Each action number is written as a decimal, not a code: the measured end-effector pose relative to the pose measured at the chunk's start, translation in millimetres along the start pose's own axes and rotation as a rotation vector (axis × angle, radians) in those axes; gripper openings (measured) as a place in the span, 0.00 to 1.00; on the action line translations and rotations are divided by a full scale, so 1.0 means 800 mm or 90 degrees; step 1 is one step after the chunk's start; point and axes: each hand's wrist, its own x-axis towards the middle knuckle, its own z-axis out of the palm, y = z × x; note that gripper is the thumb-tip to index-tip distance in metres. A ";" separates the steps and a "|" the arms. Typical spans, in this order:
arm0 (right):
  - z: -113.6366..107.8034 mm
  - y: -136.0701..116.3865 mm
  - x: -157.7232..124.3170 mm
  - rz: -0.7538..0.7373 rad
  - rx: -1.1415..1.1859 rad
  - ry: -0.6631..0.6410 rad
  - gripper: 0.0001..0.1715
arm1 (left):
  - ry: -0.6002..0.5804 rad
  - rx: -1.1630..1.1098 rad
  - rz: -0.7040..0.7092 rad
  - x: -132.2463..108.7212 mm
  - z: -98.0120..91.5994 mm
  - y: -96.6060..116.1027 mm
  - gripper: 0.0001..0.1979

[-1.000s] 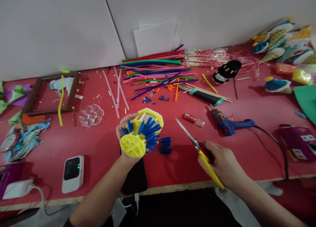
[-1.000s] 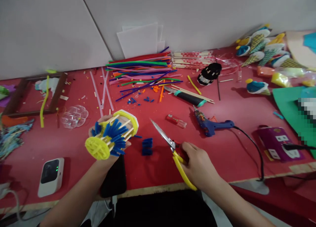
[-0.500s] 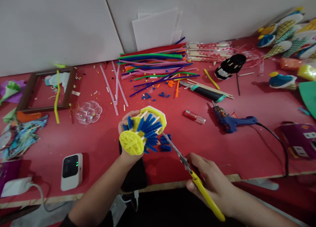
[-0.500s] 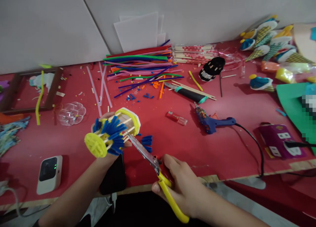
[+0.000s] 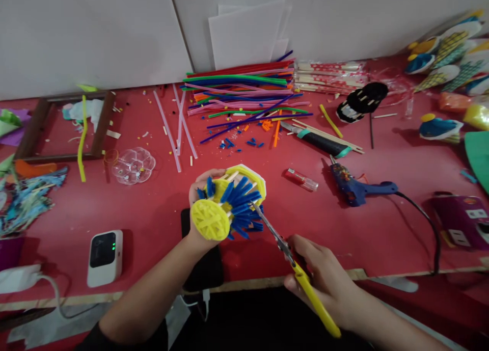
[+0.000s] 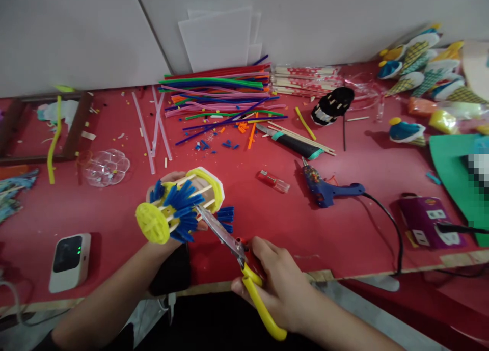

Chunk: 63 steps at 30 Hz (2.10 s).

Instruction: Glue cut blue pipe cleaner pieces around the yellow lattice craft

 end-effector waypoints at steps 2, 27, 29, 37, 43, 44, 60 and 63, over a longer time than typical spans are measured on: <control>0.000 0.000 0.001 -0.004 0.002 0.003 0.18 | -0.008 0.034 0.051 -0.001 0.000 -0.003 0.18; -0.006 -0.002 0.006 0.043 0.032 0.026 0.29 | -0.041 0.042 0.185 0.003 0.004 -0.016 0.21; -0.004 0.000 0.005 0.038 0.035 0.029 0.29 | -0.042 0.051 0.179 0.003 0.003 -0.016 0.22; 0.003 0.008 0.002 0.008 0.040 0.025 0.26 | -0.075 0.057 0.212 0.002 -0.002 -0.020 0.26; 0.006 0.013 -0.001 0.020 0.044 0.020 0.25 | -0.056 0.025 0.179 0.004 0.004 -0.017 0.17; 0.007 0.014 -0.002 0.022 0.048 0.017 0.25 | -0.049 0.012 0.168 0.003 0.005 -0.016 0.15; -0.007 0.008 0.007 0.006 0.031 0.057 0.33 | -0.140 -0.018 -0.007 -0.006 -0.007 -0.009 0.30; -0.008 0.010 0.006 -0.002 0.029 0.029 0.32 | -0.126 -0.008 0.027 -0.007 -0.004 -0.019 0.31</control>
